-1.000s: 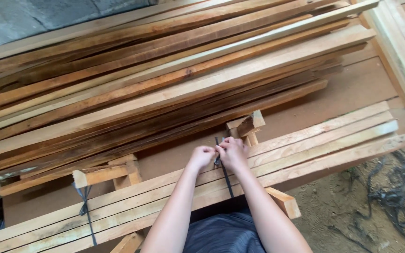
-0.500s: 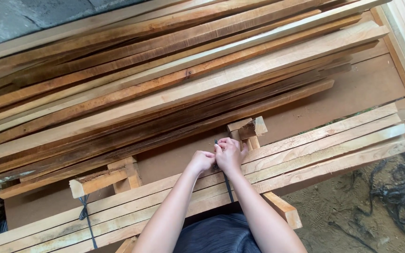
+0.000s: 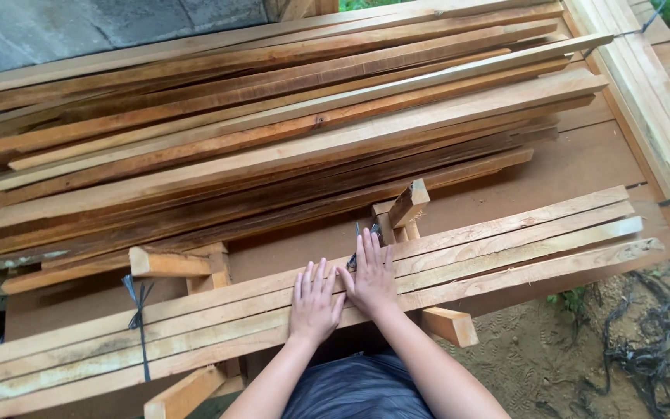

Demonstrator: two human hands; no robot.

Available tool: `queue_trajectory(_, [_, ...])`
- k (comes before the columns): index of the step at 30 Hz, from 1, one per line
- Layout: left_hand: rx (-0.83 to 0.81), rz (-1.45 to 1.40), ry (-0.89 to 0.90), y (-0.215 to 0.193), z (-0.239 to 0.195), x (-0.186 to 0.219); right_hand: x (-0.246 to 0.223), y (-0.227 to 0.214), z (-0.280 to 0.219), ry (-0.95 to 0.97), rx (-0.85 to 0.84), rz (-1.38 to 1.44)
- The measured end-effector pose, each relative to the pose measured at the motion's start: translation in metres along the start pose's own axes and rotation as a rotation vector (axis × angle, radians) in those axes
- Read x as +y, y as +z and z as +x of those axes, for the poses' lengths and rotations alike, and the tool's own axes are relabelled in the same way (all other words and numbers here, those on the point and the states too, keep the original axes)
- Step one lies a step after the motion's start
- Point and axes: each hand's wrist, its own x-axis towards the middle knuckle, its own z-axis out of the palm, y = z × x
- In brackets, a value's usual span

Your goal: The person stacks thin wooden planks on a wooden rack and secures them into bundles using black straps. They repeatedly align the planks, wrap the straps around the stack, and tie them off before moving the completed bundle aside.

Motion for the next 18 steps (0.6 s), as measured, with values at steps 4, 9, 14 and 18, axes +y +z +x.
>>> queue_trajectory(4, [-0.034, 0.023, 0.018, -0.006, -0.027, 0.001, 0.011, 0.012, -0.032, -0.033, -0.043, -0.012])
queue_trajectory(9, [0.137, 0.245, 0.137, 0.013, -0.043, -0.004, 0.023, 0.002, -0.057, -0.247, -0.026, -0.081])
queue_trajectory(14, [0.198, 0.274, 0.077, 0.027, -0.047, 0.000, 0.039, 0.002, -0.062, -0.354, 0.004, -0.168])
queue_trajectory(18, [0.223, 0.335, 0.042, 0.024, -0.045, 0.005, 0.047, 0.000, -0.060, -0.396, -0.115, -0.085])
